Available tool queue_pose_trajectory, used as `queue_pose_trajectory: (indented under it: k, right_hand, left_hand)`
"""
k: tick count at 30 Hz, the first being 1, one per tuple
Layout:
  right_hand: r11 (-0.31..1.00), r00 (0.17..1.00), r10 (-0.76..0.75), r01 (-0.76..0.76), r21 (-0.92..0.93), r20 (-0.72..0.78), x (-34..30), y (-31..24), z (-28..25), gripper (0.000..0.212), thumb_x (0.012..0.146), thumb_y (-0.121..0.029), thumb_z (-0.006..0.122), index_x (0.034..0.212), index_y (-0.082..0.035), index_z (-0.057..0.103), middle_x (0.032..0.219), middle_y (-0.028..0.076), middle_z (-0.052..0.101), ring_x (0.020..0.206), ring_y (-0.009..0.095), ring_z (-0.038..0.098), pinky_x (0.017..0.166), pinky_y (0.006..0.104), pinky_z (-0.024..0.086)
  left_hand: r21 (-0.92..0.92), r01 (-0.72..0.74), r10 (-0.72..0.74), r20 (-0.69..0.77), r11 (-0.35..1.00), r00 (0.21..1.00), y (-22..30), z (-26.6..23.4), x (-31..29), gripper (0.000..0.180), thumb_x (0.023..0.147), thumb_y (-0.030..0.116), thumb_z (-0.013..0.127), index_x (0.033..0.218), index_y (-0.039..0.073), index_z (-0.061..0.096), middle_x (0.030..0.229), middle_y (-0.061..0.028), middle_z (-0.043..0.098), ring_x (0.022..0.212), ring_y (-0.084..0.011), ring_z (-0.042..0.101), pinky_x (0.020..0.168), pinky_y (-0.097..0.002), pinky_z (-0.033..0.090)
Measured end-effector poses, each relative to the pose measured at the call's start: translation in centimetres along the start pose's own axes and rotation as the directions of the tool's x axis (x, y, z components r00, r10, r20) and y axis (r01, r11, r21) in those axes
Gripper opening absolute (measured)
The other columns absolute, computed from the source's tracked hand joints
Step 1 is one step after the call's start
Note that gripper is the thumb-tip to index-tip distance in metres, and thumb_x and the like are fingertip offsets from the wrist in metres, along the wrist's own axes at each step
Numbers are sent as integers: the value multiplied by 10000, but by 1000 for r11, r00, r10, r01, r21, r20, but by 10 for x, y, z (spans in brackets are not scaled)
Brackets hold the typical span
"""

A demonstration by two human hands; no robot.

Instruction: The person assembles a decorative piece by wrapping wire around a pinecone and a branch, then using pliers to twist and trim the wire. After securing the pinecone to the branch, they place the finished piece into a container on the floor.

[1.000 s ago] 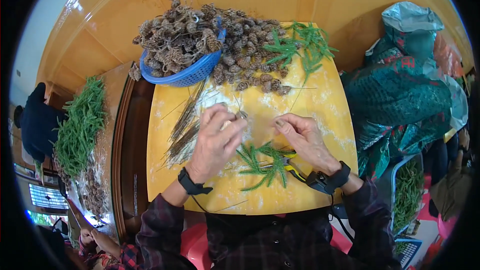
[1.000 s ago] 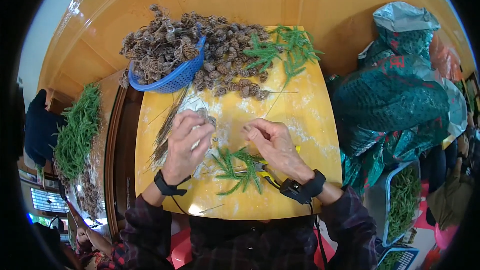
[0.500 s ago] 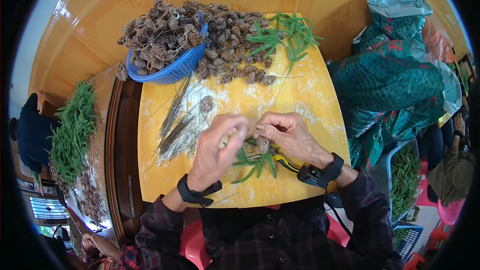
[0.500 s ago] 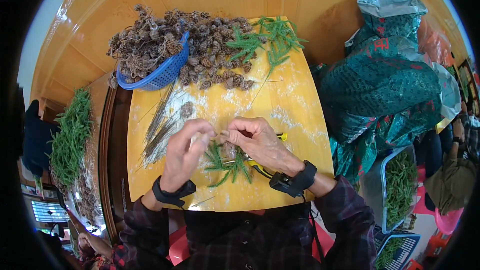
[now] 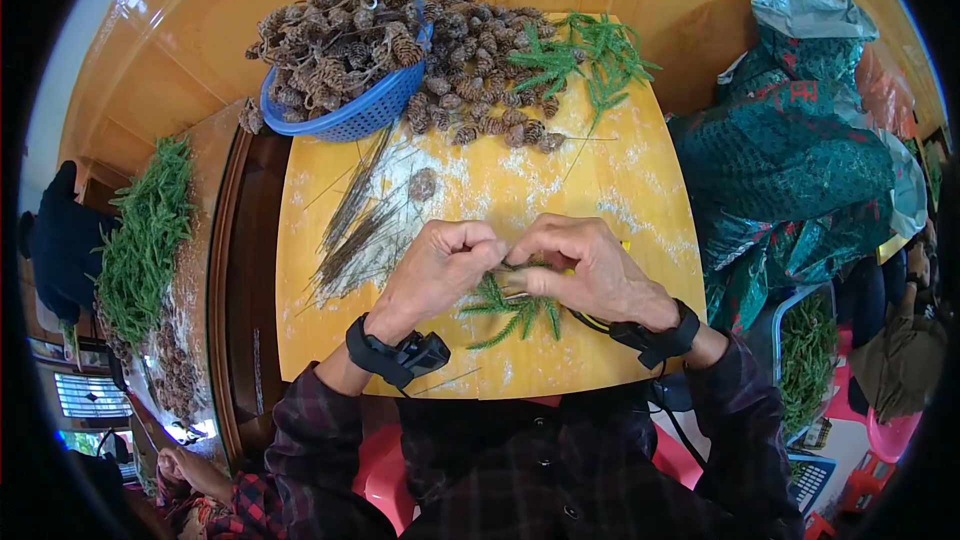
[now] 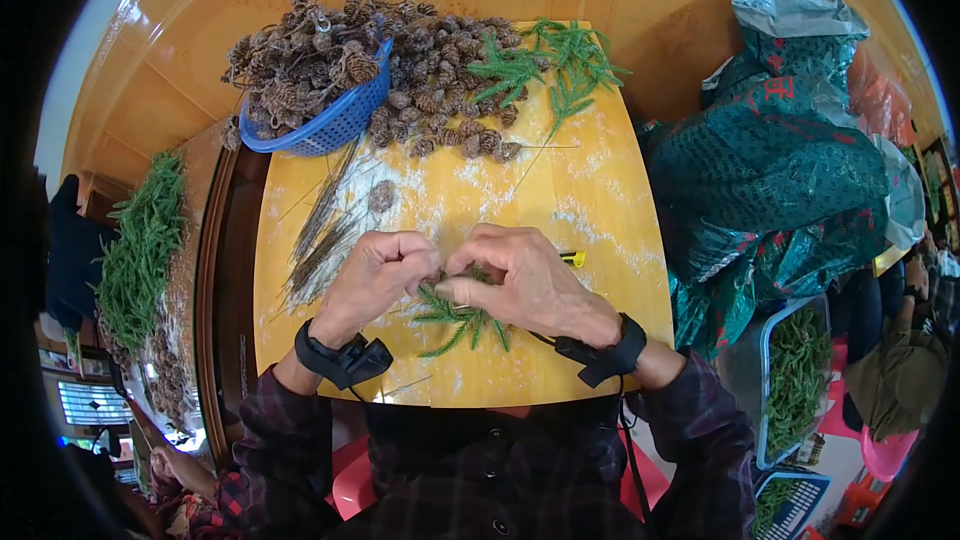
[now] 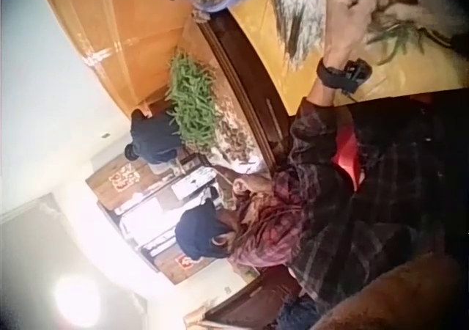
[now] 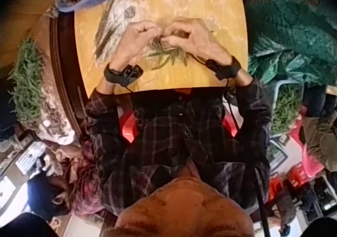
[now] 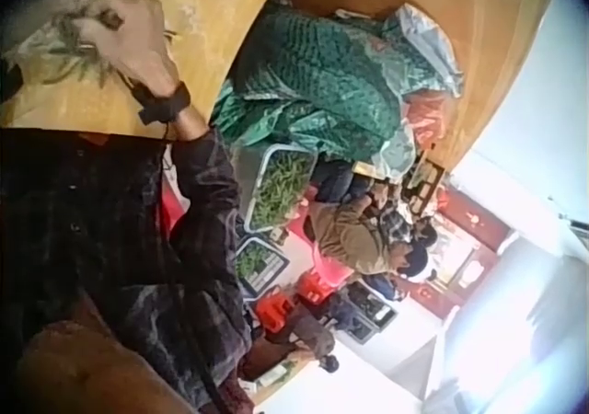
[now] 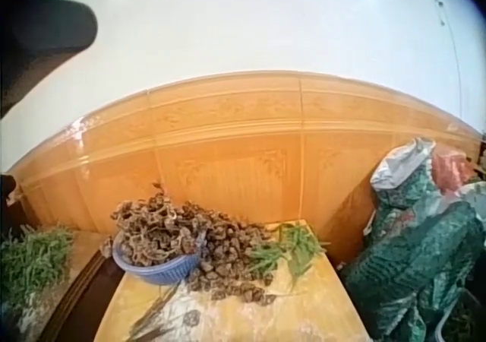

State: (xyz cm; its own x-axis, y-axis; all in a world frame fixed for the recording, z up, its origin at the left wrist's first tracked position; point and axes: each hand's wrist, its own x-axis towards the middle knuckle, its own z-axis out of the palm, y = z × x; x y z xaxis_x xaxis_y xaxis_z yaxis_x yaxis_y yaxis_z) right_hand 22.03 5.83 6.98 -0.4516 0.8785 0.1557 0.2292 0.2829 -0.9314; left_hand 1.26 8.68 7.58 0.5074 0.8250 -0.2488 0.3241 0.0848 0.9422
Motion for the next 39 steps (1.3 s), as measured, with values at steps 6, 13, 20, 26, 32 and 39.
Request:
queue_pose_trajectory:
  k: [6, 13, 20, 26, 32, 39]
  right_hand:
    - [868, 976, -212, 165, -469, -47, -1, -7, 14, 129, 766, -87, 693, 852, -3, 645, 801, 107, 595, 660, 270, 603, 589, 345, 486]
    - [939, 969, -235, 207, -276, -72, 0, 2, 10, 64, 812, -17, 642, 791, 41, 624, 722, 114, 606, 630, 255, 593, 572, 329, 480]
    - [989, 972, -88, 60, -133, -219, -6, 0, 5, 154, 877, -56, 619, 771, 54, 602, 676, 104, 584, 576, 161, 555, 536, 275, 425]
    - [994, 904, 80, -39, 105, -419, -12, 13, -2, 217, 936, -124, 594, 792, 32, 637, 671, 11, 570, 575, 62, 509, 515, 224, 389]
    - [933, 899, 262, -143, 330, -351, -19, 12, -5, 156, 926, -88, 598, 831, 30, 633, 682, -15, 570, 619, 40, 492, 545, 216, 402]
    - [886, 934, 186, -25, 463, -306, -25, 7, -5, 184, 945, -116, 573, 867, 30, 655, 946, 53, 613, 544, 30, 473, 507, 186, 374]
  left_hand:
    - [-63, 37, -41, -60, 997, 997, -1, 4, -2, 191, 905, 100, 556, 747, 9, 613, 659, 23, 553, 592, -35, 457, 563, -211, 397]
    - [-69, -115, 112, -47, 991, 993, -1, 3, -7, 195, 919, 120, 557, 763, 16, 609, 662, 28, 543, 586, -37, 450, 555, -213, 387]
    - [40, -258, 261, -138, 965, 956, -3, 15, -13, 215, 927, 141, 559, 763, 4, 583, 648, 14, 537, 569, -46, 455, 527, -223, 377]
    - [487, -429, 484, 14, 761, 875, -8, 36, -20, 229, 849, 189, 661, 783, -1, 552, 757, -123, 509, 741, -262, 489, 694, -362, 396]
    - [724, -384, 545, 13, 573, 838, -21, 52, -21, 174, 773, 137, 692, 824, 13, 582, 859, -128, 523, 856, -310, 489, 799, -396, 412]
    - [96, -206, 223, -234, 974, 946, -23, 15, -34, 228, 861, 75, 607, 1078, 7, 631, 974, -65, 653, 892, -156, 608, 782, -281, 458]
